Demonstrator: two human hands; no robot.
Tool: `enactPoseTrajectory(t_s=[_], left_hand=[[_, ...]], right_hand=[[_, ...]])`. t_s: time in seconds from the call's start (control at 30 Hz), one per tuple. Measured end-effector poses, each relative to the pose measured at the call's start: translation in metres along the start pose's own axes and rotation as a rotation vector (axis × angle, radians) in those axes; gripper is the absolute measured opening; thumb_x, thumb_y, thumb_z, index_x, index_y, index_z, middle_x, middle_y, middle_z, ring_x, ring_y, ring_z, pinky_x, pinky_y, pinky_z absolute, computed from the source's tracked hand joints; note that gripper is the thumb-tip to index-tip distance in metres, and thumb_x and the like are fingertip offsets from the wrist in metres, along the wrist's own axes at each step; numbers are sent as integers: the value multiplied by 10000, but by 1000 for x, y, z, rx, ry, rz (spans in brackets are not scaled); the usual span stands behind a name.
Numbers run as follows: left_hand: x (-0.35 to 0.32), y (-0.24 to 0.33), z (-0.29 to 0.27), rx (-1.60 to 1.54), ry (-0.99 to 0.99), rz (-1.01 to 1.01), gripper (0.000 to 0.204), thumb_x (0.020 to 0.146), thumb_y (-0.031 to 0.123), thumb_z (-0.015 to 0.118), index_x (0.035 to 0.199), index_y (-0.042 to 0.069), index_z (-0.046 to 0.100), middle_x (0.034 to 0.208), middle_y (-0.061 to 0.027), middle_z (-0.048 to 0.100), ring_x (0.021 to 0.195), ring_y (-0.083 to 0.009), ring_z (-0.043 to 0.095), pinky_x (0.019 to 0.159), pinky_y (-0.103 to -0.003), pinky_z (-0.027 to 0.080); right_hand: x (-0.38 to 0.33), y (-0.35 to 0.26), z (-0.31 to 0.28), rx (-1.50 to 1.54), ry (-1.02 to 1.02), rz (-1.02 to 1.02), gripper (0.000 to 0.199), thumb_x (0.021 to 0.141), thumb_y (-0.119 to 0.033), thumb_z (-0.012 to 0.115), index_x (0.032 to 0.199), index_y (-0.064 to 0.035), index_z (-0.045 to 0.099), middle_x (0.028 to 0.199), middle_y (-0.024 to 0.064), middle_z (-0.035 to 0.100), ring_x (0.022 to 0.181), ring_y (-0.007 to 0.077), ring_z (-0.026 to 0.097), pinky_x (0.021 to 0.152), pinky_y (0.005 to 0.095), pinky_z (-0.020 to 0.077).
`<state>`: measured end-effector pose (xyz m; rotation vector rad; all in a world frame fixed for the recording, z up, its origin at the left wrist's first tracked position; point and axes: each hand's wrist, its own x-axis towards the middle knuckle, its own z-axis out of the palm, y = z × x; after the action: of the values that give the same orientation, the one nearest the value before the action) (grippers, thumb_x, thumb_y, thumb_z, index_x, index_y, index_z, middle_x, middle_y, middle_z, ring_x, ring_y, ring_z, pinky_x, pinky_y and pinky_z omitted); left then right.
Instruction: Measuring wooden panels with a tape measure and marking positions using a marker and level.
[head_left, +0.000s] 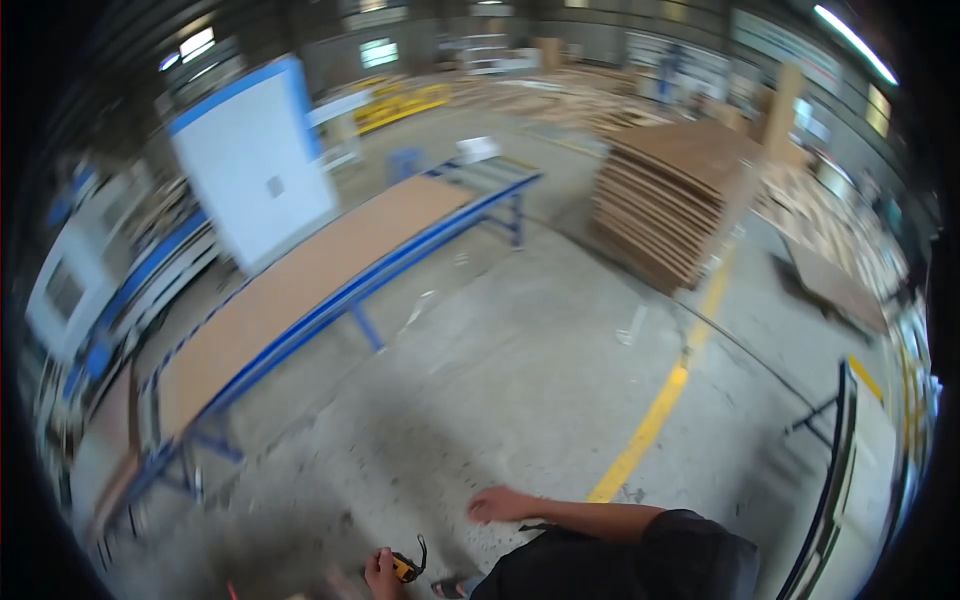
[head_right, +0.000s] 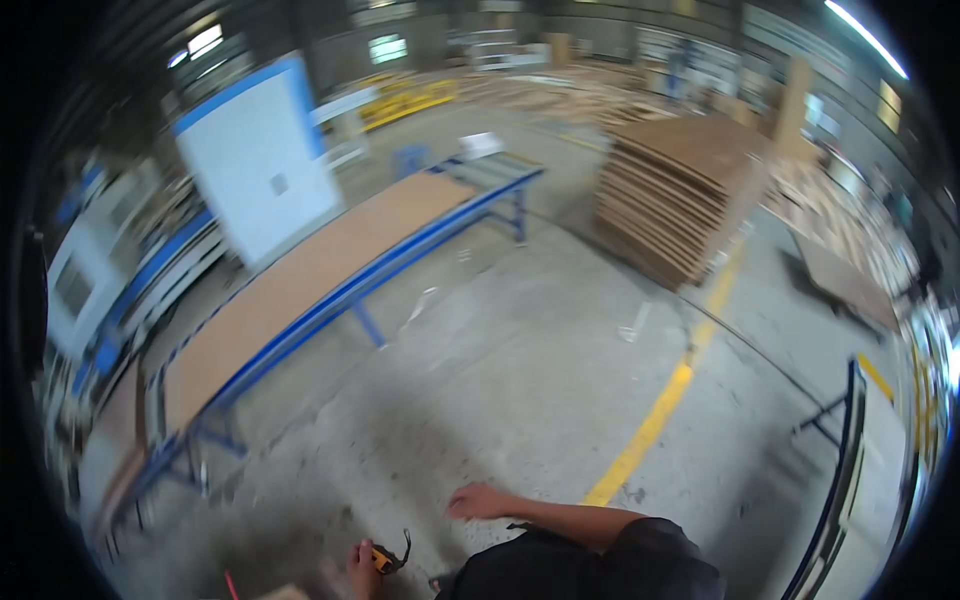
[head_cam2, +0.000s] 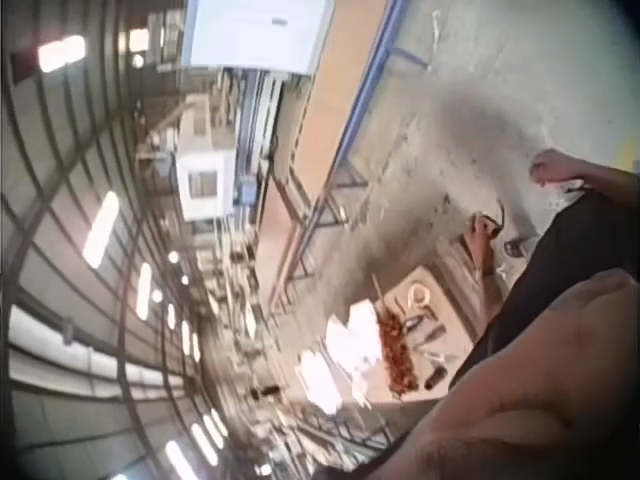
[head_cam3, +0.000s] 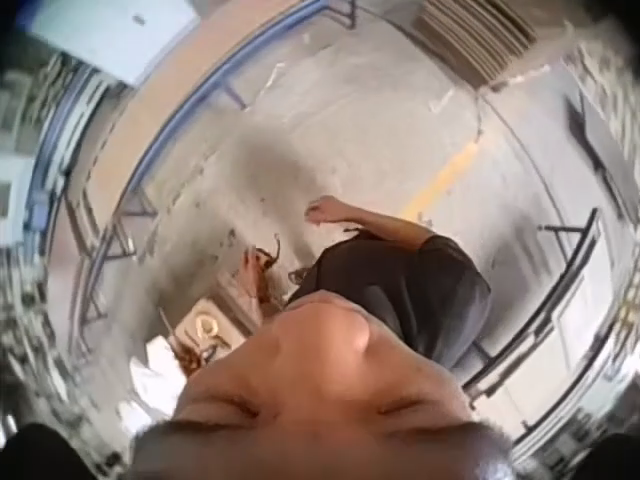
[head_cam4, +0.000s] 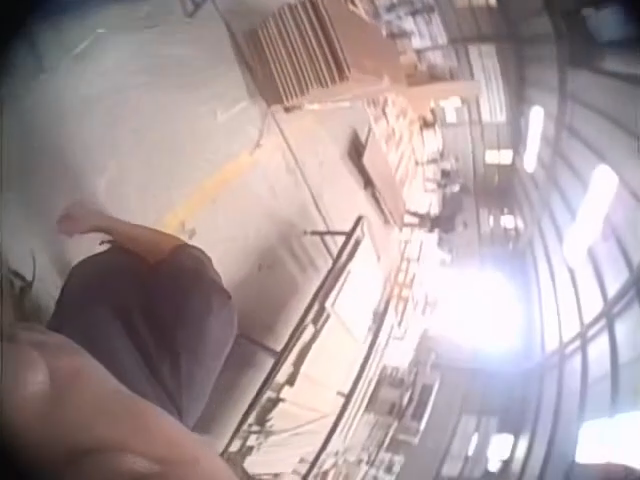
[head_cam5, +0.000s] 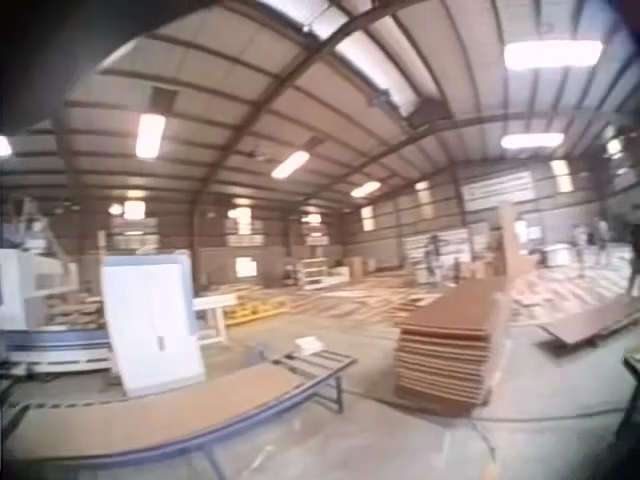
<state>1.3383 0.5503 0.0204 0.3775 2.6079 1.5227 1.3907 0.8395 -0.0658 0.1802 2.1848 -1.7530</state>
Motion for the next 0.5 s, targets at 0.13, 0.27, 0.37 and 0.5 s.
enactPoseTrajectory(t_s=[0.13, 0.27, 0.37, 0.5], left_hand=[[31, 69, 156, -585, -179, -252, 186, 948, 207, 595, 952, 22, 572, 832, -49, 585, 723, -148, 565, 652, -288, 477], [33, 127, 283, -493, -355, -119, 193, 972, 225, 571, 988, 34, 548, 859, -55, 583, 751, -155, 603, 648, -303, 532], [43, 185, 343, -597, -483, -214, 225, 997, 245, 539, 979, 22, 548, 878, -62, 597, 791, -160, 632, 665, -272, 540], [95, 217, 434, -471, -958, -222, 237, 994, 220, 542, 979, -11, 590, 967, -104, 661, 838, -156, 647, 764, -288, 534]], right_hand=[[-78, -30, -71, 263, -102, -4, 533, 926, -476, 629, 1236, -42, 616, 952, 91, 714, 819, 142, 701, 715, 302, 556], [-127, -10, -157, 288, 63, 159, 561, 903, -533, 627, 1212, -66, 635, 885, 80, 692, 719, 141, 701, 610, 275, 552], [-169, 15, -217, 458, 211, 67, 531, 928, -363, 659, 1346, -58, 541, 922, 76, 695, 764, 139, 702, 659, 285, 573], [-211, 65, -284, 674, 368, -40, 502, 932, -254, 684, 1372, -62, 537, 954, 84, 696, 767, 153, 712, 665, 288, 580]])
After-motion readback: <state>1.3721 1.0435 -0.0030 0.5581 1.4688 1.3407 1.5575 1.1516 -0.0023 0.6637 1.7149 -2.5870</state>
